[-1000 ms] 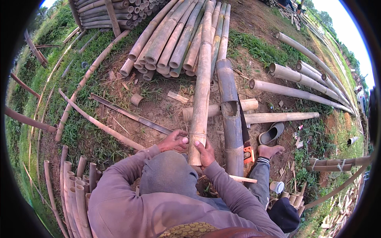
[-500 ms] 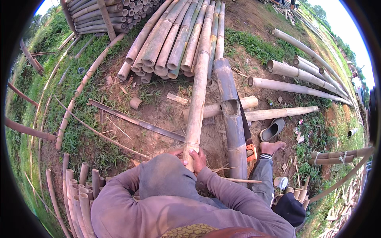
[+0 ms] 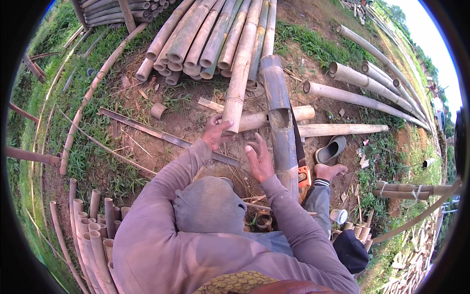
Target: The person sits on the ground and uses a hand saw to cut bamboo poles into shorter sections. They repeatedly position a pole on a support, saw through it, and set the cut piece aside.
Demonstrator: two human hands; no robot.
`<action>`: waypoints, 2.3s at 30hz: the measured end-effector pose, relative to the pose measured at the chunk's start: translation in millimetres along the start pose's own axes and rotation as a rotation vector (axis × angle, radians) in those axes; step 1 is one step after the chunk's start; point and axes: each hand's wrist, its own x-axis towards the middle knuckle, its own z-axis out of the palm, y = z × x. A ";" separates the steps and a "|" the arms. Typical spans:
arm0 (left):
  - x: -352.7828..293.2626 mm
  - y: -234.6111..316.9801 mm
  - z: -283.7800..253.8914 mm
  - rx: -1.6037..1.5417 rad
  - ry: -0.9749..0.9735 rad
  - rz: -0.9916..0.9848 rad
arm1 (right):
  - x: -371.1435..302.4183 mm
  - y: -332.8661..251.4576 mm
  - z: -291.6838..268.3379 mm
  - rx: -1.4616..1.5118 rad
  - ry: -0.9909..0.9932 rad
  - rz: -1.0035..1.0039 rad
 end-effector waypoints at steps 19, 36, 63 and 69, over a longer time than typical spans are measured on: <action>269.4 47.6 89.3 0.011 0.639 0.535 | -360.5 77.9 -158.9 -1.160 0.412 0.385; 124.4 -98.1 334.6 2.388 -0.685 0.678 | -348.5 82.1 -175.9 -1.111 0.525 0.428; 51.3 -27.1 246.1 0.757 -0.848 -0.755 | -360.9 86.5 -178.9 -0.977 0.704 0.342; -9.4 41.1 96.2 0.456 -0.718 -0.775 | -354.5 80.7 -162.7 -0.971 0.692 0.354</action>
